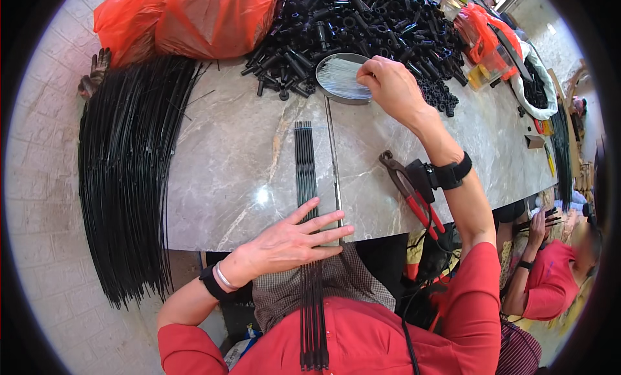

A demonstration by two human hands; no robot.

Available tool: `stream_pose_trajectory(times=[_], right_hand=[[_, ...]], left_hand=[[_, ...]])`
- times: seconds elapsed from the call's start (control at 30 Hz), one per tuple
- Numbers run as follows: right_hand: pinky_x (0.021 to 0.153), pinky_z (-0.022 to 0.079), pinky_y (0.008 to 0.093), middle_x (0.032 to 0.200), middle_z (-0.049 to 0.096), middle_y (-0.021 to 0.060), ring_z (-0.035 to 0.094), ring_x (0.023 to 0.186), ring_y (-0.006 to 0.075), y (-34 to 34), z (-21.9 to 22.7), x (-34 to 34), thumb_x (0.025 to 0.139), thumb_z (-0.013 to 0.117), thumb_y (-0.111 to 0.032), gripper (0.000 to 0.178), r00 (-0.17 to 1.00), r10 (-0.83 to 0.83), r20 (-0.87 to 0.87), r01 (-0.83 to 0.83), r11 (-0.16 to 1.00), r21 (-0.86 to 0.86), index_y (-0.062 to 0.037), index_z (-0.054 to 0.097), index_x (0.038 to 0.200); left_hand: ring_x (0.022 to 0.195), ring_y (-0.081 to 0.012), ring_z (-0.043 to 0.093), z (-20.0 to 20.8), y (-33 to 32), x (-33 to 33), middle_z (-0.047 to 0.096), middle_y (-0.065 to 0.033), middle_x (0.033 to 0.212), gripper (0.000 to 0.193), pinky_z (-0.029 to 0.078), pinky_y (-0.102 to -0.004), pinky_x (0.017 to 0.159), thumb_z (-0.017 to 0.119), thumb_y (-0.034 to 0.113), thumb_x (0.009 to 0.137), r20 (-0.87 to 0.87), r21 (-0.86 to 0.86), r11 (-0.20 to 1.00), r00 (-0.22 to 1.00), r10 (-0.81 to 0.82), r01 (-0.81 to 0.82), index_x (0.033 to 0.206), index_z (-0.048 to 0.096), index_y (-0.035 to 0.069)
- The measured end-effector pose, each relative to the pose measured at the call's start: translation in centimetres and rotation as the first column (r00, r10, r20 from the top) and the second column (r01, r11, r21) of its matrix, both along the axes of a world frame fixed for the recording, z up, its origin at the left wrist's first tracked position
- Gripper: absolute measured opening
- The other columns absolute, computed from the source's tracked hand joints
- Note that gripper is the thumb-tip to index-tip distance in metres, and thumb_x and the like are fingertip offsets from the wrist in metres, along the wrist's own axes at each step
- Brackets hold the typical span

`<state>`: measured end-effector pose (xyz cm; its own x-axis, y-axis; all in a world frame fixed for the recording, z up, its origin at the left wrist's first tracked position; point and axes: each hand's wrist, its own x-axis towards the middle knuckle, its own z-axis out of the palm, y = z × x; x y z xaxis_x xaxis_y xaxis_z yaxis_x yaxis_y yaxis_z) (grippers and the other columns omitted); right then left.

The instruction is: The person assembles umbrella frames by inserting thin black rods into a plastic hub and securing them with pliers, then gathers a bundle of rods and aligns them on a metal guide.

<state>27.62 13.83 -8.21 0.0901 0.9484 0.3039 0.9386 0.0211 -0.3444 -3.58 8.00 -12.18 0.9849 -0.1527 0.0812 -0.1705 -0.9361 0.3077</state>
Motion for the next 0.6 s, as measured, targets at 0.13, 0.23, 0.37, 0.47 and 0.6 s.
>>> stream_pose_trajectory(times=[0.13, 0.23, 0.37, 0.47, 0.6], right_hand=[[0.077, 0.05, 0.0429, 0.09, 0.065, 0.0149, 0.062, 0.088, 0.0358, -1.1, 1.0, -0.9, 0.087, 0.054, -0.014, 0.016, 0.992, 0.023, -0.128, -0.026, 0.999, -0.024, -0.0019, 0.065, 0.088], [0.077, 0.049, 0.0436, 0.088, 0.065, 0.0148, 0.061, 0.088, 0.0363, -2.0, 0.6, -1.6, 0.086, 0.054, -0.012, 0.015, 0.993, 0.084, -0.081, -0.087, 0.995, -0.04, -0.0015, 0.064, 0.088], [0.077, 0.05, 0.0426, 0.088, 0.066, 0.0131, 0.062, 0.09, 0.0324, -3.2, -2.0, -2.9, 0.082, 0.054, -0.007, 0.014, 0.981, 0.192, 0.033, -0.191, 0.981, -0.041, -0.0029, 0.066, 0.087], [0.074, 0.05, 0.0407, 0.085, 0.064, 0.0103, 0.062, 0.088, 0.0303, -3.5, -2.8, -3.9, 0.082, 0.057, -0.009, 0.011, 0.976, 0.15, 0.156, -0.137, 0.987, -0.085, -0.0048, 0.066, 0.086], [0.075, 0.051, 0.0425, 0.088, 0.064, 0.012, 0.062, 0.091, 0.0312, -3.2, -3.2, -4.7, 0.079, 0.053, -0.006, 0.012, 0.966, 0.159, 0.206, -0.14, 0.985, -0.103, -0.0033, 0.065, 0.082]], left_hand=[[0.142, -0.0205, 0.028, -0.1, 0.1, -0.1, 0.034, 0.003, 0.152, 0.033, 0.019, -0.0522, 0.117, 0.062, 0.02, 0.078, 0.002, -0.004, 1.0, 1.0, 0.002, -0.002, 0.11, 0.066, 0.024], [0.142, -0.0211, 0.028, 0.1, 0.1, -0.1, 0.034, 0.0026, 0.151, 0.034, 0.02, -0.0523, 0.117, 0.063, 0.019, 0.077, -0.002, -0.01, 1.0, 1.0, 0.002, -0.002, 0.111, 0.066, 0.024], [0.142, -0.0215, 0.03, 0.2, 0.2, 0.1, 0.035, 0.0033, 0.151, 0.045, 0.021, -0.0532, 0.117, 0.065, 0.015, 0.074, -0.009, -0.019, 1.0, 1.0, -0.004, 0.004, 0.118, 0.063, 0.026], [0.141, -0.0214, 0.03, 0.2, 0.2, 0.1, 0.036, 0.0033, 0.151, 0.043, 0.021, -0.0531, 0.117, 0.064, 0.015, 0.075, -0.009, -0.039, 0.999, 1.0, -0.001, 0.0, 0.117, 0.063, 0.025], [0.141, -0.0214, 0.031, 0.0, 0.2, -0.1, 0.036, 0.0035, 0.151, 0.042, 0.021, -0.0531, 0.117, 0.064, 0.016, 0.076, -0.008, -0.025, 1.0, 1.0, 0.005, -0.005, 0.116, 0.063, 0.025]])
